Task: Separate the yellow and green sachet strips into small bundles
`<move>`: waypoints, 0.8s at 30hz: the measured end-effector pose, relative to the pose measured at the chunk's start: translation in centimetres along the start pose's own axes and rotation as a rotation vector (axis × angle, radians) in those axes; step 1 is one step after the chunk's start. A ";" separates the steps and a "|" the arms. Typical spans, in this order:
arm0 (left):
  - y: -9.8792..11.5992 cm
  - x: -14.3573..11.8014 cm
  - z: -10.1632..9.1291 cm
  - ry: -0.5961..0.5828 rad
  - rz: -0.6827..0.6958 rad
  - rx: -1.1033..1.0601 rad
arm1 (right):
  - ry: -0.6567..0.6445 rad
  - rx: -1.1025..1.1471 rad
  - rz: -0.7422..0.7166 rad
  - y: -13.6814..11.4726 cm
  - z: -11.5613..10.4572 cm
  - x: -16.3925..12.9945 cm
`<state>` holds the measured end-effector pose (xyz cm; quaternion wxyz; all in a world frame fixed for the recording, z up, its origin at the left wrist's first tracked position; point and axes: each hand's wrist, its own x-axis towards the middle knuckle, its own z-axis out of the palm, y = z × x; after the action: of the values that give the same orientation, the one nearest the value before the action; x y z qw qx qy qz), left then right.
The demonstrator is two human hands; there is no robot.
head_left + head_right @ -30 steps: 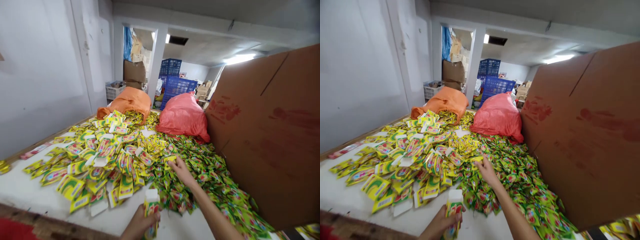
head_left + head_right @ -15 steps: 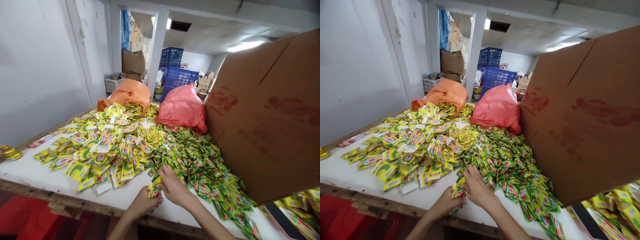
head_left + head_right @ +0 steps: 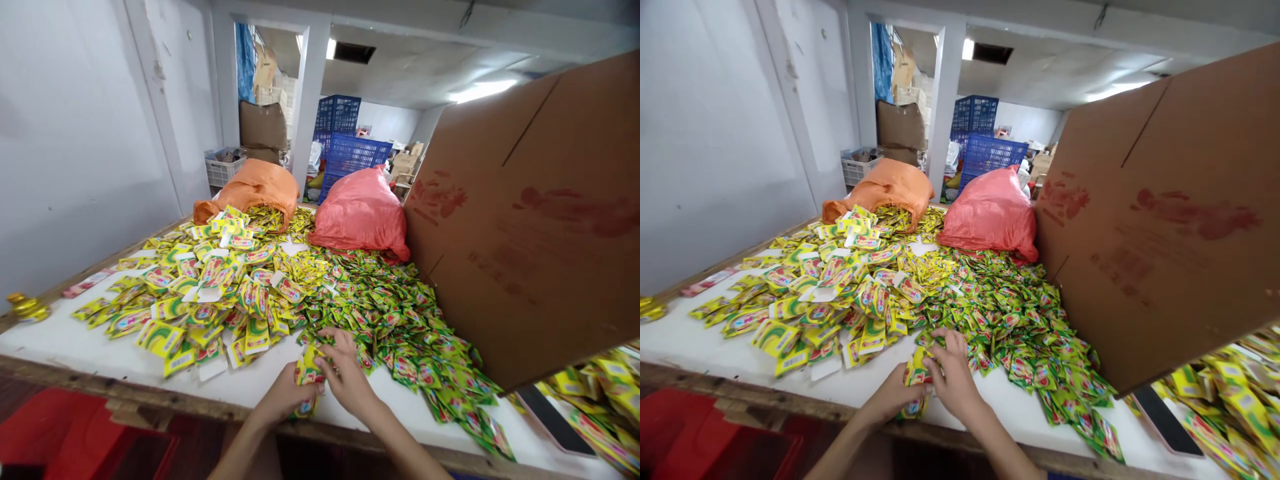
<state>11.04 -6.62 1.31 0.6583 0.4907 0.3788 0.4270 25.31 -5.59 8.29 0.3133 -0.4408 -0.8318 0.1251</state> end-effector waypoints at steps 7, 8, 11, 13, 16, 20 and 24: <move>-0.3 -0.1 -0.2 0.015 -0.043 0.076 | 0.033 -0.051 0.046 0.1 0.5 0.6; -0.2 -0.1 -0.1 0.012 -0.040 0.089 | 0.030 -0.035 0.044 0.0 0.7 0.6; 0.3 -0.4 0.0 0.001 0.016 0.092 | -0.025 0.015 0.013 -0.1 1.1 0.0; 0.6 -0.6 0.2 0.027 0.114 0.077 | -0.094 0.035 -0.018 -0.1 1.0 -0.7; 0.6 -1.0 0.4 0.099 0.229 0.032 | -0.144 0.088 0.008 0.3 1.0 -2.1; 0.0 -1.4 0.4 0.228 0.254 -0.011 | 0.005 0.338 0.200 1.4 2.2 -3.9; -0.3 -1.4 0.0 0.165 0.238 0.074 | 0.147 0.535 0.332 2.3 3.9 -4.7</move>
<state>10.62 -7.92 1.13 0.5512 0.5194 0.3860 0.5266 26.31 -7.85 2.27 0.4527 -0.4805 -0.6612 0.3564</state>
